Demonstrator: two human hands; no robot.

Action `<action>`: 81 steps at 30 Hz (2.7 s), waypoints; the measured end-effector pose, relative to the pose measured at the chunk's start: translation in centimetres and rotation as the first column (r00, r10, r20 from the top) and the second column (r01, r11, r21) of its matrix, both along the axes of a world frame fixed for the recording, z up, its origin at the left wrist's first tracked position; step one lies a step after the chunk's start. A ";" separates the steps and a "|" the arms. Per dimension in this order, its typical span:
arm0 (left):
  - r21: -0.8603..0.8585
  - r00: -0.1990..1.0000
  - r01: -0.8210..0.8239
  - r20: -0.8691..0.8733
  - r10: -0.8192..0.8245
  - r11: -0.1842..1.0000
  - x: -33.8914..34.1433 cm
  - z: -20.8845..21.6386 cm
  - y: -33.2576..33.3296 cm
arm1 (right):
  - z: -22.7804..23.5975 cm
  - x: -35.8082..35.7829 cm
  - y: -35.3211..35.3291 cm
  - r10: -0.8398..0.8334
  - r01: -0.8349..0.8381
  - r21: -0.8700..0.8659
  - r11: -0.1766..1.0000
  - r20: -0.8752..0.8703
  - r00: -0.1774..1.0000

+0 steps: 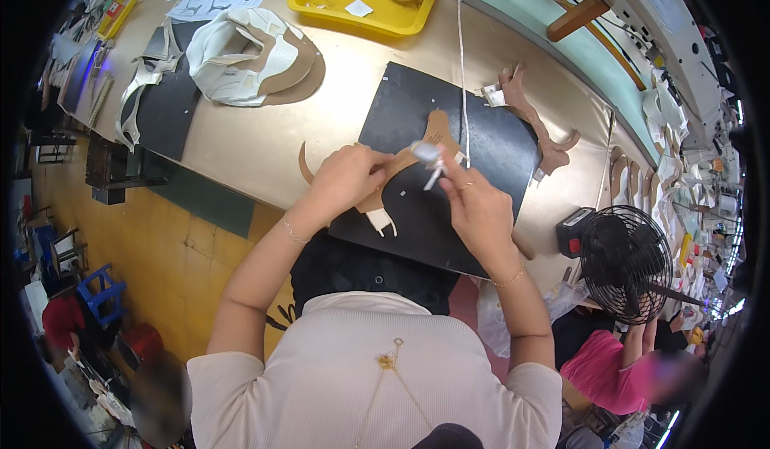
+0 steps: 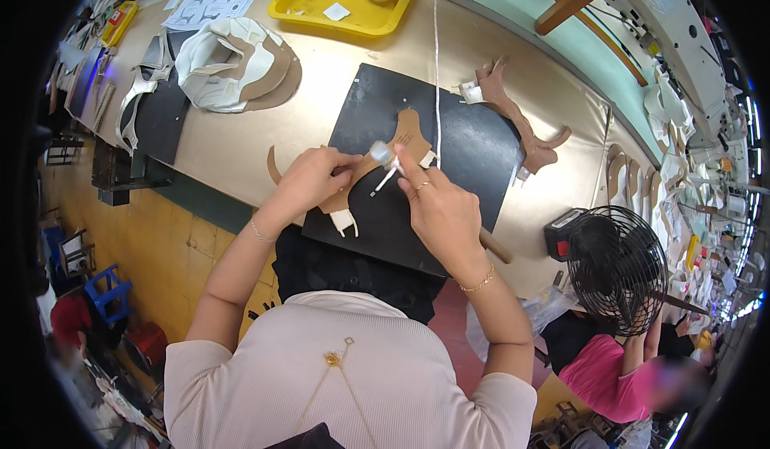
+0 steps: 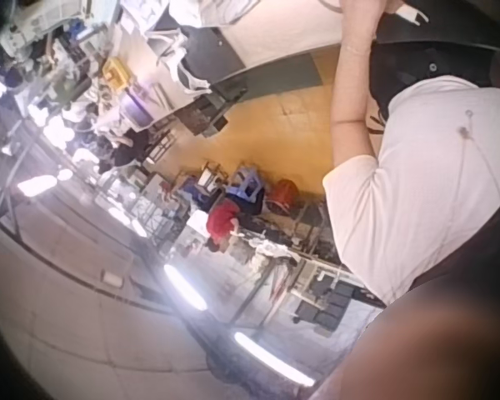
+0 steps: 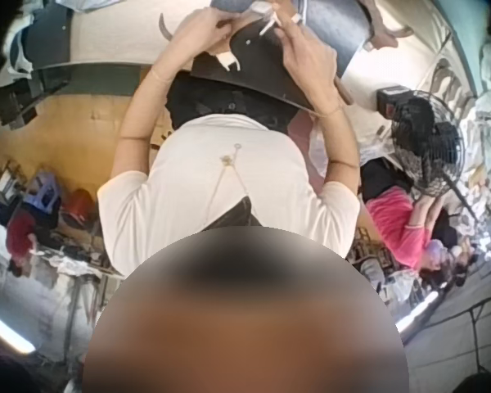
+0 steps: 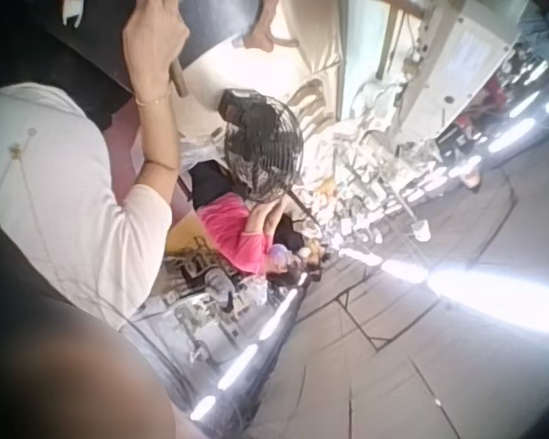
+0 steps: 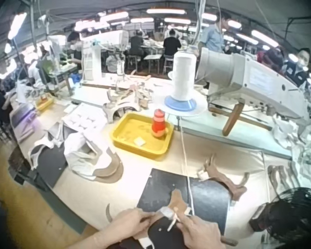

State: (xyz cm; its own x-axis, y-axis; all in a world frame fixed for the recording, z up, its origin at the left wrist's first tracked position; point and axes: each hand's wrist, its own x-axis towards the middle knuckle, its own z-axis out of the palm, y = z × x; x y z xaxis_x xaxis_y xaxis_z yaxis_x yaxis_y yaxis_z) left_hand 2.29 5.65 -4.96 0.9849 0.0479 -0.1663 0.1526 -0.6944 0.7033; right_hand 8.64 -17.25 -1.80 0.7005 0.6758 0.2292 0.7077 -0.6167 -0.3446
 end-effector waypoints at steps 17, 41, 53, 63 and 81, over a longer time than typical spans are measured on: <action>0.045 0.941 0.322 -0.130 -0.314 0.946 3.7 2.1 3.5 | 0.0 0.4 0.6 0.026 -0.031 -0.055 0.998 -0.076 0.997; 0.145 0.852 0.461 -0.350 -0.390 0.875 6.2 4.8 4.1 | 0.4 -0.7 -0.5 0.129 -0.120 0.238 0.964 -0.023 0.991; 0.446 0.854 0.519 -0.313 -0.416 0.729 5.2 7.0 2.1 | -0.8 -0.5 -1.9 -0.001 -0.030 -0.220 0.975 -0.141 0.990; 0.137 0.710 0.623 -0.512 -0.484 0.770 8.1 5.8 4.0 | -0.6 0.9 -1.3 -0.011 0.003 -0.070 0.998 -0.105 0.994; -0.004 0.668 0.634 -0.500 -0.551 0.773 8.8 5.1 5.2 | -0.5 -0.3 -2.5 -0.161 0.131 -0.235 0.963 -0.115 0.980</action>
State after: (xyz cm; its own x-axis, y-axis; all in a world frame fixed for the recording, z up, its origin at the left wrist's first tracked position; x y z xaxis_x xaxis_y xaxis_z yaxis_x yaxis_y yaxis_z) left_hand 11.08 10.88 0.17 0.6236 -0.4530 -0.6371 -0.0648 -0.8421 0.5353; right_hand 8.37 -19.75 -2.34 0.8091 0.5873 -0.0186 0.5617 -0.7823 -0.2692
